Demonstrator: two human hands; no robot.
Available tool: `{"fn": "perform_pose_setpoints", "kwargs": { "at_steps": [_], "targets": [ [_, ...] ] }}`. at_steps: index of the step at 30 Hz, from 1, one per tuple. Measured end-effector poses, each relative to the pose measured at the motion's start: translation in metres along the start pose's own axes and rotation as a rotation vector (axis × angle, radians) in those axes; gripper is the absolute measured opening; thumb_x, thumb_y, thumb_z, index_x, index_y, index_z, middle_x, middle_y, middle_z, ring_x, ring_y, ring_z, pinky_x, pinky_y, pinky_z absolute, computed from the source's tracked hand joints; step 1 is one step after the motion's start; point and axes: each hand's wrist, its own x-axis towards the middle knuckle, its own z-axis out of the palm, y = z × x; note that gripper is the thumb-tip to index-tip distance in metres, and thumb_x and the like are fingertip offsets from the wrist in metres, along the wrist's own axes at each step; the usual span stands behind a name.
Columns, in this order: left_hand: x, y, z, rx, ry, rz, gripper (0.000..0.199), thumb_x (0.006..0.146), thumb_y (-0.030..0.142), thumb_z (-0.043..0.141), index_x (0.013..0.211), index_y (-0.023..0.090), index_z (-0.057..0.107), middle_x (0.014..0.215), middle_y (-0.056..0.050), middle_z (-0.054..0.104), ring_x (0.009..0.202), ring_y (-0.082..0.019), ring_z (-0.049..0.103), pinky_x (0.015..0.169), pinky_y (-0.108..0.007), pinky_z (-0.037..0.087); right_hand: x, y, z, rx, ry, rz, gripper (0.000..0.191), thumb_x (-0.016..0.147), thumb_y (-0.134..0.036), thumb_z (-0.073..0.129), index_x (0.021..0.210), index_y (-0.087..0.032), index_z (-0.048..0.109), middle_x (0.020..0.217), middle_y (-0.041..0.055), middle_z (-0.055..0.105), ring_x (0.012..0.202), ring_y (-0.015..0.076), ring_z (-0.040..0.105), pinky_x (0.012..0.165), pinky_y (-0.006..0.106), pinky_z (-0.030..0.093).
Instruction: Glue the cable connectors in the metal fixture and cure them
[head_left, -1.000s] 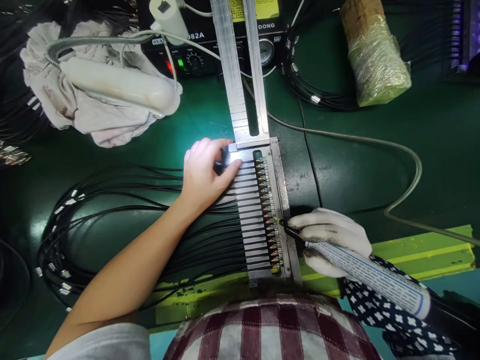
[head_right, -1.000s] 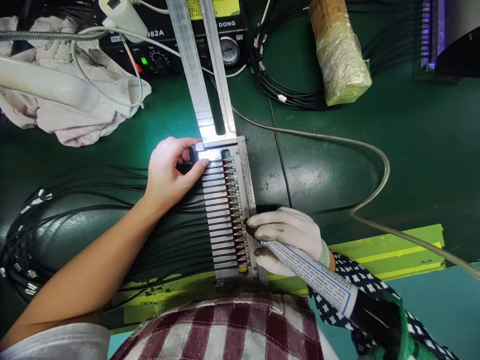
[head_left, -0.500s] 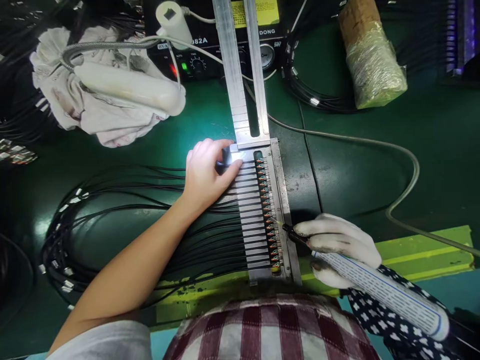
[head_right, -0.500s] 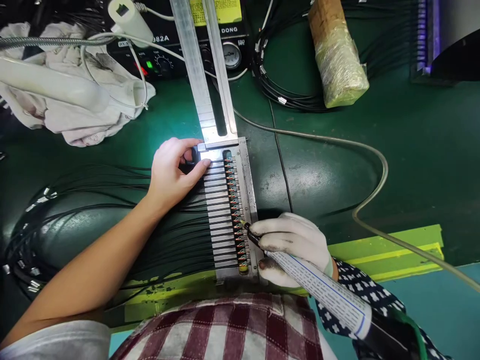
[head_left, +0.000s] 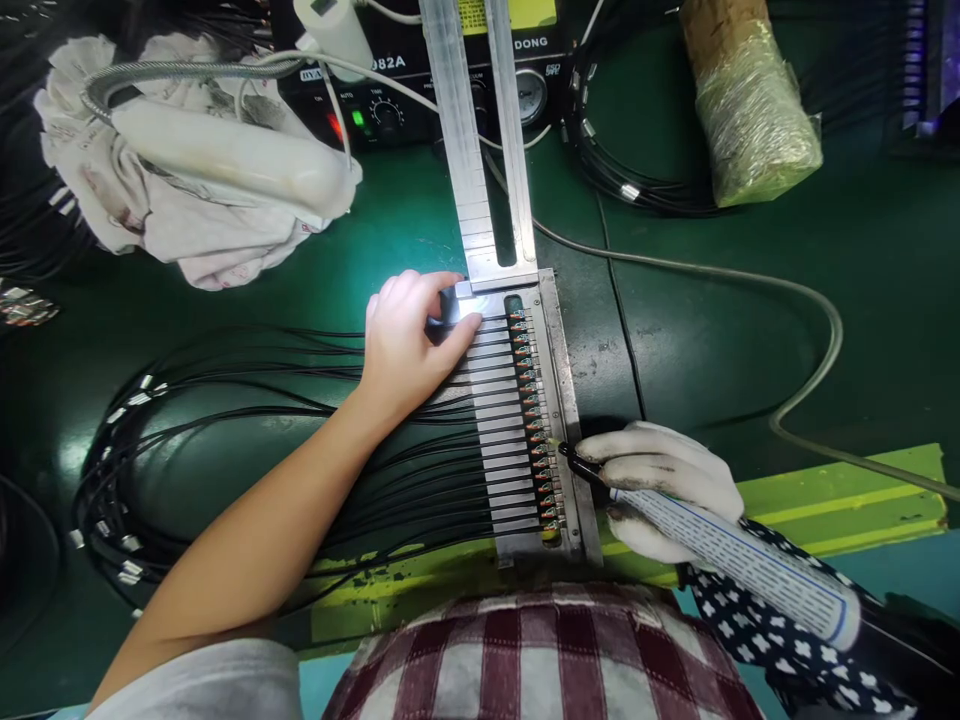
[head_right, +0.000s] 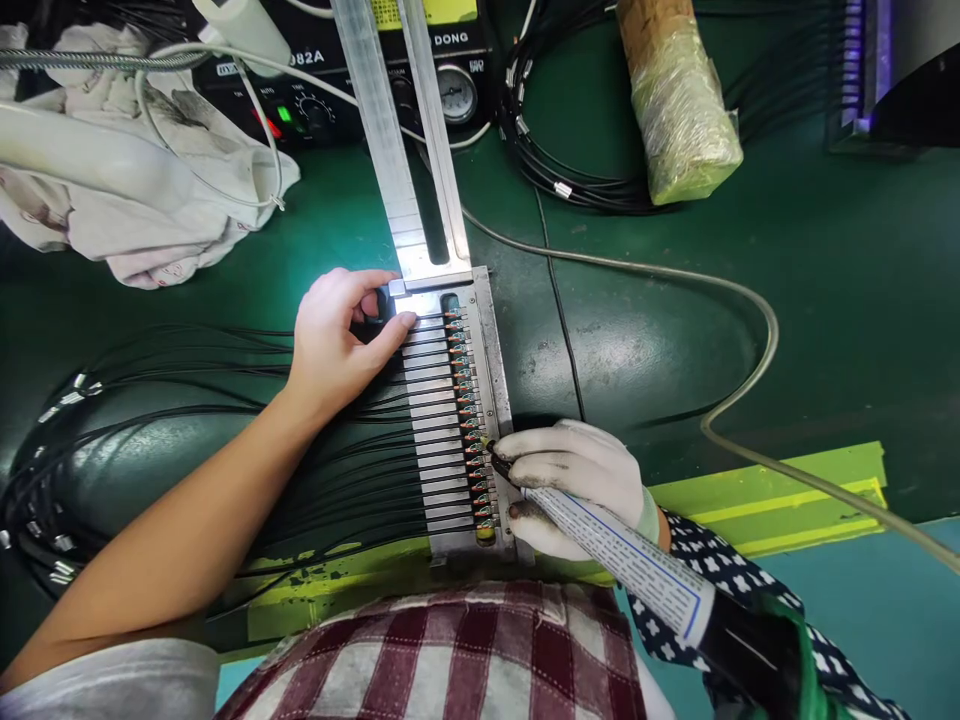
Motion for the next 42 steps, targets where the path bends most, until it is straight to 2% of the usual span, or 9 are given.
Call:
{"fn": "perform_pose_setpoints", "kwargs": {
  "at_steps": [17,31,42],
  "targets": [
    [-0.0001,0.0015,-0.0006,-0.003,0.006,0.001,0.034,0.087,0.043,0.058,0.113,0.022,0.061,0.079,-0.001,0.052,0.083,-0.022,0.052,0.082,-0.035,0.039,0.0002,-0.0023,-0.0007,0.02,-0.004,-0.003,0.017,0.093,-0.033,0.059,0.092,-0.017,0.064,0.089,0.0115,0.075,0.079,0.0203,0.074,0.07,0.031,0.059],
    [0.0002,0.0022,-0.0008,0.007,-0.01,-0.014,0.035,0.087,0.044,0.057,0.114,0.023,0.06,0.08,-0.002,0.053,0.085,-0.022,0.053,0.082,-0.035,0.04,0.0013,-0.0005,0.0002,0.021,0.011,0.012,0.009,0.088,-0.024,0.062,0.093,-0.018,0.064,0.09,0.0091,0.075,0.079,0.0208,0.073,0.069,0.031,0.061],
    [0.0001,0.0012,-0.0005,0.003,0.001,0.008,0.034,0.086,0.043,0.058,0.113,0.022,0.061,0.079,-0.002,0.053,0.084,-0.022,0.053,0.08,-0.034,0.039,0.0007,0.001,0.0005,0.024,0.024,0.005,0.011,0.086,-0.023,0.066,0.096,-0.017,0.064,0.092,0.0103,0.074,0.081,0.0228,0.074,0.069,0.033,0.061]
  ]
}}
